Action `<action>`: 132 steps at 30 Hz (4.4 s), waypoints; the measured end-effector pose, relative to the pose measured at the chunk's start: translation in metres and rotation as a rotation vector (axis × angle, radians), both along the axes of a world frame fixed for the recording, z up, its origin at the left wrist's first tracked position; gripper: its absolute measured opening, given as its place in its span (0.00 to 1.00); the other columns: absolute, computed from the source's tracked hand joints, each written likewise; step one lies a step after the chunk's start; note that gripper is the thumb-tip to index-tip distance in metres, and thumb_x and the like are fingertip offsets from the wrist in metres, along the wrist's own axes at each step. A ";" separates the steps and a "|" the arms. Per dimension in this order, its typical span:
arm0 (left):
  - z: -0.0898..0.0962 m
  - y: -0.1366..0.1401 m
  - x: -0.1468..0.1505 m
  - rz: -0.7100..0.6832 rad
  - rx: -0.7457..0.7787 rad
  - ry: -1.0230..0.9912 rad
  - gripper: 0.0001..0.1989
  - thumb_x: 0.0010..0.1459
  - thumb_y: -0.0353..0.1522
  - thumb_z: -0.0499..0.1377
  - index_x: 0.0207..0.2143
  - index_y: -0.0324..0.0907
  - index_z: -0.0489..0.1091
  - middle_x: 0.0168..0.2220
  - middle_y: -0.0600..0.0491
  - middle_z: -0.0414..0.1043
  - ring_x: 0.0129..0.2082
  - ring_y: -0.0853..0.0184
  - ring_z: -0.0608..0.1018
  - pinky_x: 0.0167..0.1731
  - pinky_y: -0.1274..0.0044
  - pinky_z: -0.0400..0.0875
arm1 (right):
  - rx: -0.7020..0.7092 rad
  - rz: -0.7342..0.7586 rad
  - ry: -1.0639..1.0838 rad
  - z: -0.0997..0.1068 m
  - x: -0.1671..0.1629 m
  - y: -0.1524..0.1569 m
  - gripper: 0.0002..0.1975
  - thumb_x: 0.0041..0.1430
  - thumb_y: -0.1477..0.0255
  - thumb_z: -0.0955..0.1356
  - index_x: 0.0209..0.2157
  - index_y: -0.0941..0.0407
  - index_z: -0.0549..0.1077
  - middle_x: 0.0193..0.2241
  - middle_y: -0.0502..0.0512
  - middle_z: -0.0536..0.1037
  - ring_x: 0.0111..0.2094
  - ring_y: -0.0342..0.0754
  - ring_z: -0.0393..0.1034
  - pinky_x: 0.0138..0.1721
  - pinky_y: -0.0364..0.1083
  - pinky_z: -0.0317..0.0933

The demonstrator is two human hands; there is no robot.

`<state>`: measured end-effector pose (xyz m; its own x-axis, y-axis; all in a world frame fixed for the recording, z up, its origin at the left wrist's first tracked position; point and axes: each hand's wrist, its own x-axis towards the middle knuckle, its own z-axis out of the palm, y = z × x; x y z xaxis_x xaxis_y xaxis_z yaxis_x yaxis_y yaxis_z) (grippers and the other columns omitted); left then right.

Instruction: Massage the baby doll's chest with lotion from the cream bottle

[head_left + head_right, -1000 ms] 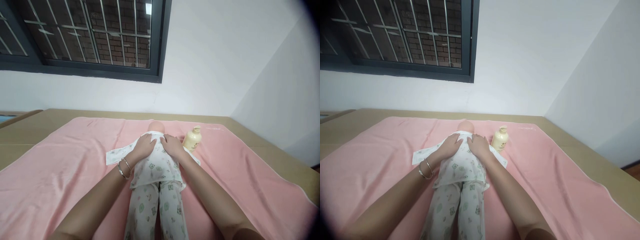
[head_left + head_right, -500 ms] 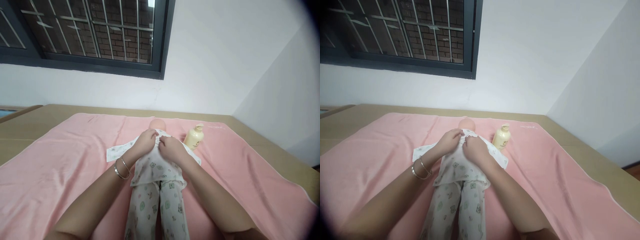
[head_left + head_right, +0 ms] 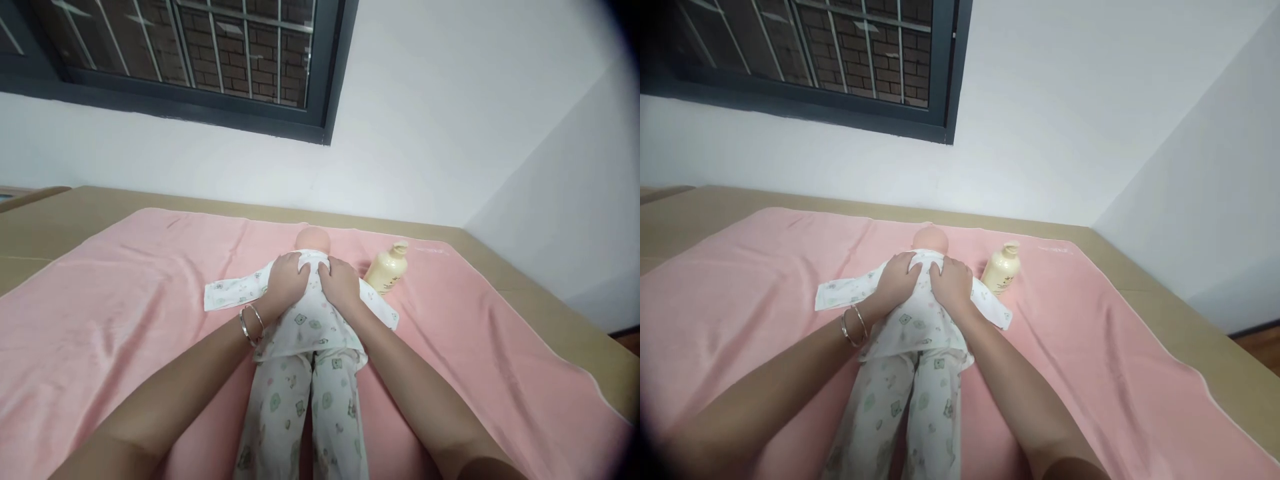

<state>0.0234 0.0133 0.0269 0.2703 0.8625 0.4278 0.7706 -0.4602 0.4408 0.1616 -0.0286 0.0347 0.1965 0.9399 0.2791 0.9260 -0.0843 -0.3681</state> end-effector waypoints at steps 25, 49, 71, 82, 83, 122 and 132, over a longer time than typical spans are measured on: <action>0.001 -0.006 0.001 -0.052 -0.024 -0.086 0.17 0.62 0.34 0.50 0.47 0.37 0.71 0.47 0.44 0.75 0.48 0.57 0.74 0.52 0.67 0.66 | 0.026 0.048 0.023 -0.005 0.009 -0.003 0.24 0.68 0.62 0.53 0.49 0.58 0.72 0.48 0.62 0.76 0.50 0.56 0.67 0.49 0.48 0.54; 0.014 -0.029 -0.006 -0.078 0.132 0.047 0.13 0.62 0.30 0.49 0.38 0.39 0.74 0.40 0.45 0.75 0.45 0.57 0.74 0.49 0.66 0.67 | 0.006 0.228 -0.225 0.017 -0.013 -0.031 0.23 0.68 0.72 0.52 0.56 0.66 0.65 0.59 0.70 0.67 0.61 0.57 0.57 0.63 0.58 0.38; 0.005 -0.010 -0.013 -0.065 -0.002 0.166 0.24 0.66 0.38 0.45 0.57 0.32 0.64 0.59 0.37 0.65 0.60 0.53 0.67 0.60 0.61 0.59 | -0.109 0.186 0.013 0.007 0.001 -0.012 0.28 0.69 0.62 0.50 0.65 0.59 0.54 0.68 0.63 0.52 0.68 0.55 0.43 0.64 0.65 0.33; 0.019 -0.033 -0.018 -0.210 0.119 0.050 0.20 0.58 0.24 0.47 0.45 0.41 0.74 0.47 0.49 0.77 0.49 0.60 0.75 0.52 0.67 0.69 | -0.072 0.387 -0.150 0.046 -0.010 -0.053 0.19 0.68 0.71 0.54 0.45 0.56 0.74 0.43 0.59 0.79 0.48 0.51 0.71 0.62 0.57 0.42; 0.016 -0.026 -0.020 -0.214 0.122 0.023 0.20 0.59 0.24 0.46 0.46 0.41 0.74 0.48 0.49 0.76 0.50 0.61 0.74 0.54 0.67 0.68 | -0.061 0.369 -0.118 0.043 -0.008 -0.047 0.19 0.68 0.70 0.54 0.45 0.55 0.73 0.44 0.58 0.79 0.49 0.51 0.70 0.62 0.57 0.43; -0.012 0.004 -0.023 -0.132 0.054 -0.017 0.21 0.66 0.38 0.46 0.54 0.38 0.67 0.56 0.45 0.70 0.56 0.57 0.71 0.58 0.64 0.63 | 0.130 0.136 0.079 -0.015 0.002 -0.008 0.23 0.68 0.62 0.57 0.58 0.56 0.66 0.60 0.60 0.67 0.63 0.51 0.56 0.64 0.55 0.40; -0.011 0.004 -0.023 -0.129 0.051 -0.019 0.21 0.66 0.38 0.45 0.54 0.39 0.67 0.56 0.46 0.70 0.56 0.59 0.71 0.58 0.64 0.63 | 0.122 0.134 0.062 -0.015 0.002 -0.008 0.23 0.68 0.62 0.56 0.59 0.56 0.65 0.61 0.60 0.67 0.63 0.51 0.55 0.64 0.54 0.40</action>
